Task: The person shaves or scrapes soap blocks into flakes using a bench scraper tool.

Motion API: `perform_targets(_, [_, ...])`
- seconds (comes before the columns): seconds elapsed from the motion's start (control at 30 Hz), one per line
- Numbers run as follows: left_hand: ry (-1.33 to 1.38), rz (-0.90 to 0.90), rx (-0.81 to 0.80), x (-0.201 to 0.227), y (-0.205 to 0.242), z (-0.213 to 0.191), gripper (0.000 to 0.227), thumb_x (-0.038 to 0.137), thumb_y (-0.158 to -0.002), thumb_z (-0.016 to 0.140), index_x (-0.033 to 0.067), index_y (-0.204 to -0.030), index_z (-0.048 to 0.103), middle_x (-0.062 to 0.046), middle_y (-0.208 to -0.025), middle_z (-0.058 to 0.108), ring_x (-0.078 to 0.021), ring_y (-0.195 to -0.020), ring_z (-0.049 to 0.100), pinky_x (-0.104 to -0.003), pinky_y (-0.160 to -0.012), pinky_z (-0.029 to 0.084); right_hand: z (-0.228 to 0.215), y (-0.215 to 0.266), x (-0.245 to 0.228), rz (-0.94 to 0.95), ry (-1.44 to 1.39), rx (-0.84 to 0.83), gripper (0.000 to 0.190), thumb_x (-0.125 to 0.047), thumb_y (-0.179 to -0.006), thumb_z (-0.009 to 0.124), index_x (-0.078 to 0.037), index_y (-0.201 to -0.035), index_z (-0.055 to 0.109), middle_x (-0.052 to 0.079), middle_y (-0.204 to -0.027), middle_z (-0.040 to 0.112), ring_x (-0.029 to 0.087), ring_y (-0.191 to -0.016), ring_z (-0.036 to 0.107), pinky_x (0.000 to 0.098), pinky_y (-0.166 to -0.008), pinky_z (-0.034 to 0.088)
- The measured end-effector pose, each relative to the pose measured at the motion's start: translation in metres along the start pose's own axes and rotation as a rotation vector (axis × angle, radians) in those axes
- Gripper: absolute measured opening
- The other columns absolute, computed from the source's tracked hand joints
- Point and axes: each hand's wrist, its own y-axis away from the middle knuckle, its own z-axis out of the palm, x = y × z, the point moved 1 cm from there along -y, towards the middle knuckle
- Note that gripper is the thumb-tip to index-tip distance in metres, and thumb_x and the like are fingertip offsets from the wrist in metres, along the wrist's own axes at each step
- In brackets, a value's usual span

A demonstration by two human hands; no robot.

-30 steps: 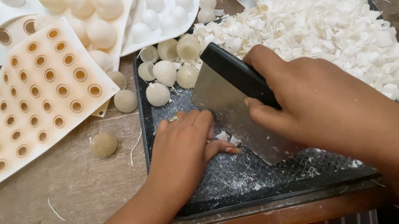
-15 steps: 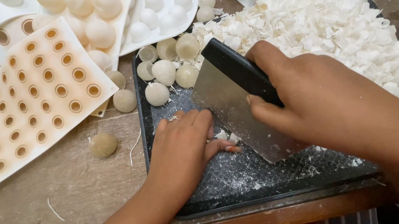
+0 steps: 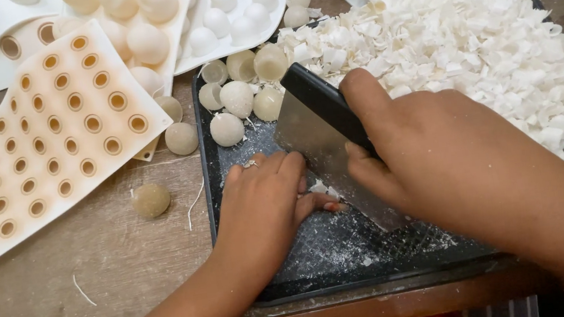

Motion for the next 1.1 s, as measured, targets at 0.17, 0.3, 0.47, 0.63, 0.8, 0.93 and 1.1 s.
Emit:
perform_targets(0.17, [-0.006, -0.001, 0.016, 0.0, -0.001, 0.002, 0.032, 0.031, -0.074, 0.082, 0.0102, -0.085, 0.061, -0.005, -0.082, 0.067, -0.0306, -0.087, 0.064, -0.047, -0.071, 0.039, -0.002, -0.002, -0.003, -0.009, -0.002, -0.004, 0.051, -0.029, -0.092, 0.066, -0.001, -0.128, 0.042, 0.016, -0.061, 0.066, 0.038, -0.058, 0.067, 0.0469, -0.055, 0.054])
perform_targets(0.3, [-0.029, -0.005, 0.01, 0.0, -0.002, 0.003, 0.036, 0.038, -0.074, 0.082, 0.0096, -0.084, 0.062, -0.006, -0.081, 0.068, -0.0311, -0.086, 0.064, -0.047, -0.071, 0.039, -0.001, -0.003, -0.004, -0.01, 0.004, -0.015, 0.053, -0.028, -0.093, 0.065, 0.0, -0.131, 0.042, 0.016, -0.061, 0.066, 0.037, -0.058, 0.068, 0.0466, -0.055, 0.054])
perform_targets(0.47, [-0.042, -0.005, 0.015, 0.0, -0.002, 0.005, 0.037, 0.039, -0.073, 0.082, 0.0096, -0.083, 0.062, -0.007, -0.082, 0.068, -0.0317, -0.087, 0.064, -0.047, -0.071, 0.039, 0.003, -0.004, -0.002, -0.036, 0.008, 0.044, 0.049, -0.028, -0.092, 0.066, 0.001, -0.125, 0.045, 0.018, -0.061, 0.065, 0.04, -0.059, 0.067, 0.0491, -0.056, 0.054])
perform_targets(0.63, [-0.052, -0.005, 0.019, 0.001, -0.002, 0.005, 0.037, 0.038, -0.073, 0.082, 0.0089, -0.084, 0.062, -0.007, -0.083, 0.068, -0.0321, -0.086, 0.064, -0.048, -0.07, 0.039, 0.005, -0.003, -0.002, -0.051, -0.015, 0.064, 0.053, -0.027, -0.091, 0.065, 0.002, -0.129, 0.042, 0.018, -0.061, 0.065, 0.04, -0.058, 0.066, 0.0501, -0.055, 0.053])
perform_targets(0.8, [-0.051, -0.026, 0.007, 0.001, -0.003, 0.004, 0.04, 0.042, -0.073, 0.082, 0.0086, -0.083, 0.062, -0.008, -0.082, 0.068, -0.0323, -0.087, 0.064, -0.048, -0.072, 0.04, 0.005, 0.0, -0.004, -0.069, -0.026, 0.101, 0.042, -0.028, -0.092, 0.065, 0.0, -0.118, 0.047, 0.018, -0.06, 0.065, 0.041, -0.059, 0.066, 0.0506, -0.056, 0.053])
perform_targets(0.93, [-0.065, -0.014, 0.024, 0.002, -0.003, 0.004, 0.043, 0.044, -0.072, 0.082, 0.0077, -0.083, 0.062, -0.009, -0.084, 0.068, -0.0333, -0.088, 0.064, -0.048, -0.071, 0.04, 0.005, -0.001, -0.006, -0.054, -0.035, 0.084, 0.04, -0.028, -0.093, 0.064, 0.0, -0.117, 0.046, 0.018, -0.06, 0.065, 0.041, -0.059, 0.066, 0.0504, -0.057, 0.053])
perform_targets(1.1, [-0.059, -0.034, 0.0, 0.001, -0.004, 0.005, 0.04, 0.043, -0.074, 0.081, 0.0087, -0.084, 0.063, -0.008, -0.083, 0.068, -0.0324, -0.088, 0.064, -0.048, -0.072, 0.04, 0.011, -0.005, -0.006, -0.093, -0.047, 0.121, 0.039, -0.025, -0.092, 0.064, 0.001, -0.116, 0.047, 0.019, -0.06, 0.064, 0.042, -0.059, 0.066, 0.0508, -0.057, 0.054])
